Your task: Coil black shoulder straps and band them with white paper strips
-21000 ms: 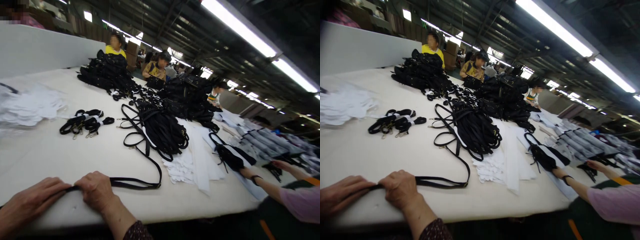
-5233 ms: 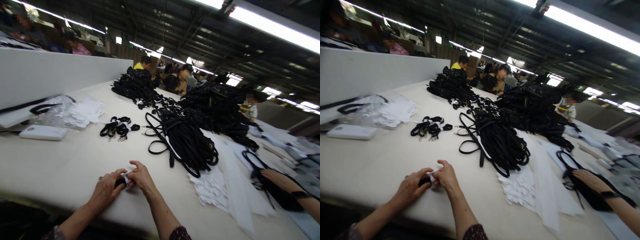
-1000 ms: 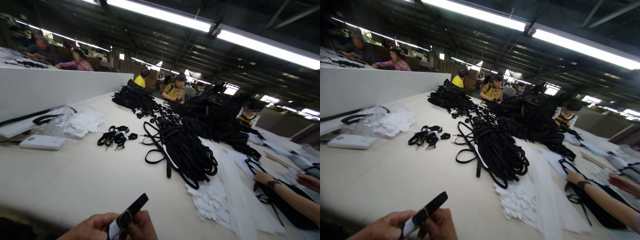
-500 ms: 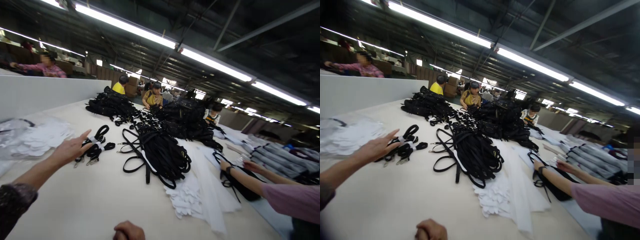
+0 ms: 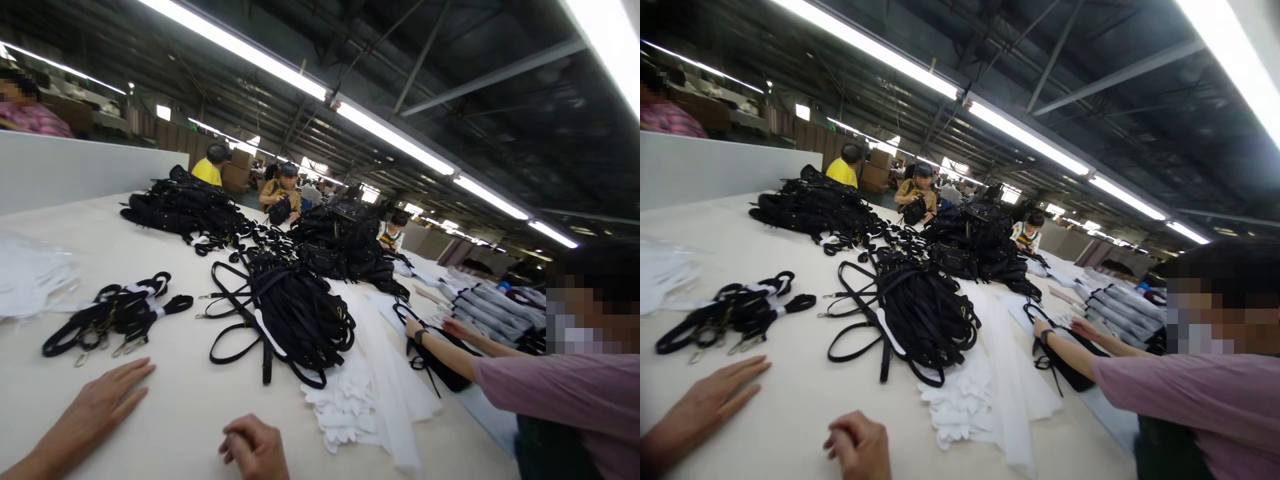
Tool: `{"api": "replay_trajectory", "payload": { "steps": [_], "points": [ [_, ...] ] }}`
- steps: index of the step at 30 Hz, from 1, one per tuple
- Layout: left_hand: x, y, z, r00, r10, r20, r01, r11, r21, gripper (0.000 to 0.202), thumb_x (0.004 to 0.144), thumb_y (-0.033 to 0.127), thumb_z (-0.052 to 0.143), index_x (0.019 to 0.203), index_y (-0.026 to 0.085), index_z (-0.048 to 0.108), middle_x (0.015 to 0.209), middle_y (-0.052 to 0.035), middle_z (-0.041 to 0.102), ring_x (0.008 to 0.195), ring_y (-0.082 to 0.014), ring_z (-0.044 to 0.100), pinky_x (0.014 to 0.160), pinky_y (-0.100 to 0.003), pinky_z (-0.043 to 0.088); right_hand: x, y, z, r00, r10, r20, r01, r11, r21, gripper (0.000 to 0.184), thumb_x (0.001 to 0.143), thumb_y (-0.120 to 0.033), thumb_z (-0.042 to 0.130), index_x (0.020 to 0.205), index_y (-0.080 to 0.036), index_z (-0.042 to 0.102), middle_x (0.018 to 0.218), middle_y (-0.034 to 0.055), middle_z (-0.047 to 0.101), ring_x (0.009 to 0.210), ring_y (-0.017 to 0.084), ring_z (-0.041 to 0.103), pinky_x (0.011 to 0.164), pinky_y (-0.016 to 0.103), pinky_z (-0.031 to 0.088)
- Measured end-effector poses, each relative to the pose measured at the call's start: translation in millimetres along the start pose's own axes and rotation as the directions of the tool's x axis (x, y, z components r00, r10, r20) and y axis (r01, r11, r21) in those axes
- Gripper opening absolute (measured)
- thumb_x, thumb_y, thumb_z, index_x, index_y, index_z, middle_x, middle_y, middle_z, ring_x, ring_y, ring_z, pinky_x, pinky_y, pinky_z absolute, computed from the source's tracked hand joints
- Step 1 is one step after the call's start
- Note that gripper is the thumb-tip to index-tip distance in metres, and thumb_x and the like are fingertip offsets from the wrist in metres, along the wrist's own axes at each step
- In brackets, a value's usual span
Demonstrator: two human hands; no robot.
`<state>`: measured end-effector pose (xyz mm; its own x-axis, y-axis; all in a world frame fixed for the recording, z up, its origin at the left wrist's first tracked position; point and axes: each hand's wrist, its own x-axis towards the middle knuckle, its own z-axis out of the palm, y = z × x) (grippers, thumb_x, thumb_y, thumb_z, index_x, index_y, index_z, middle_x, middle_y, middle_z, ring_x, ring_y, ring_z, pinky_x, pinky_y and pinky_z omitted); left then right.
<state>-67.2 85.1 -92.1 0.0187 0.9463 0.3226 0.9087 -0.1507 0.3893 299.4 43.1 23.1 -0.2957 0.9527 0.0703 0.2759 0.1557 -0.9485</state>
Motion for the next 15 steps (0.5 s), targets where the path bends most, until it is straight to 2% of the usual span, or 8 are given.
{"api": "replay_trajectory", "payload": {
  "steps": [2, 4, 7, 9, 11, 13, 15],
  "points": [
    [0, 0, -1.4, 1.000, -0.001, -0.002, 0.001, 1.000, 0.013, 0.056, 0.091, 0.062, 0.051, 0.137, 0.033, 0.058, 0.147, -0.0016, 0.054, 0.134, -0.0282, 0.051, 0.116, -0.047, 0.040, 28, -18, -20, 1.000, 0.002, -0.013, -0.002, 0.999, 0.046, 0.018, 0.085, -0.027, 0.059, 0.091, -0.022, 0.074, 0.077, 0.0027, 0.075, 0.067, 0.016, 0.070, 0.065, 0.024, 0.054],
    [1, 4, -4.0, 1.000, -0.008, -0.010, 0.008, 1.000, 0.027, 0.055, 0.091, 0.062, 0.051, 0.138, 0.035, 0.057, 0.147, -0.0009, 0.054, 0.134, -0.0280, 0.051, 0.115, -0.047, 0.041, 60, -28, -37, 0.999, -0.005, -0.038, 0.005, 1.000, 0.012, 0.018, 0.084, -0.026, 0.058, 0.093, -0.021, 0.073, 0.079, 0.0029, 0.075, 0.070, 0.016, 0.070, 0.068, 0.025, 0.054],
    [0, 8, -5.0, 1.000, -0.007, -0.022, 0.008, 0.999, 0.043, 0.051, 0.091, 0.060, 0.052, 0.136, 0.036, 0.058, 0.145, 0.0005, 0.056, 0.133, -0.0278, 0.053, 0.114, -0.047, 0.042, 108, -34, -46, 0.999, -0.036, -0.031, 0.029, 0.979, -0.201, 0.020, 0.086, -0.026, 0.057, 0.098, -0.022, 0.072, 0.084, 0.0014, 0.075, 0.073, 0.016, 0.070, 0.071, 0.025, 0.053],
    [-1, 9, -3.7, 1.000, -0.007, -0.028, 0.008, 0.999, 0.050, 0.050, 0.092, 0.058, 0.052, 0.137, 0.037, 0.057, 0.145, 0.0013, 0.056, 0.133, -0.0277, 0.052, 0.113, -0.048, 0.043, 139, -35, -41, 0.995, -0.101, 0.024, 0.101, 0.891, -0.443, 0.024, 0.087, -0.024, 0.055, 0.105, -0.025, 0.071, 0.092, 0.0000, 0.076, 0.079, 0.015, 0.070, 0.077, 0.024, 0.052],
    [-1, 7, -1.4, 0.999, -0.009, -0.033, 0.011, 0.999, 0.049, 0.051, 0.091, 0.058, 0.053, 0.138, 0.039, 0.055, 0.147, 0.0024, 0.054, 0.134, -0.0276, 0.051, 0.112, -0.049, 0.044, 168, -37, -27, 0.981, -0.165, 0.098, 0.189, 0.755, -0.628, 0.029, 0.089, -0.021, 0.054, 0.113, -0.026, 0.069, 0.105, 0.0002, 0.075, 0.092, 0.015, 0.069, 0.085, 0.024, 0.050],
    [-2, 3, 1.8, 0.999, -0.002, -0.040, 0.003, 0.999, 0.033, 0.052, 0.090, 0.059, 0.055, 0.138, 0.041, 0.054, 0.146, 0.0033, 0.055, 0.133, -0.0281, 0.053, 0.110, -0.049, 0.046, 196, -37, -8, 0.967, -0.197, 0.160, 0.251, 0.660, -0.708, 0.032, 0.089, -0.020, 0.054, 0.118, -0.026, 0.066, 0.117, 0.0014, 0.072, 0.105, 0.015, 0.066, 0.094, 0.024, 0.047],
    [-3, -1, 5.0, 0.998, 0.013, -0.054, -0.013, 1.000, -0.002, 0.051, 0.088, 0.060, 0.058, 0.135, 0.041, 0.058, 0.143, 0.0032, 0.057, 0.129, -0.0291, 0.056, 0.108, -0.047, 0.048, 220, -36, 14, 0.957, -0.201, 0.209, 0.289, 0.610, -0.738, 0.033, 0.088, -0.021, 0.056, 0.120, -0.027, 0.065, 0.122, 0.0018, 0.070, 0.113, 0.016, 0.062, 0.099, 0.027, 0.044]
  ]
}}
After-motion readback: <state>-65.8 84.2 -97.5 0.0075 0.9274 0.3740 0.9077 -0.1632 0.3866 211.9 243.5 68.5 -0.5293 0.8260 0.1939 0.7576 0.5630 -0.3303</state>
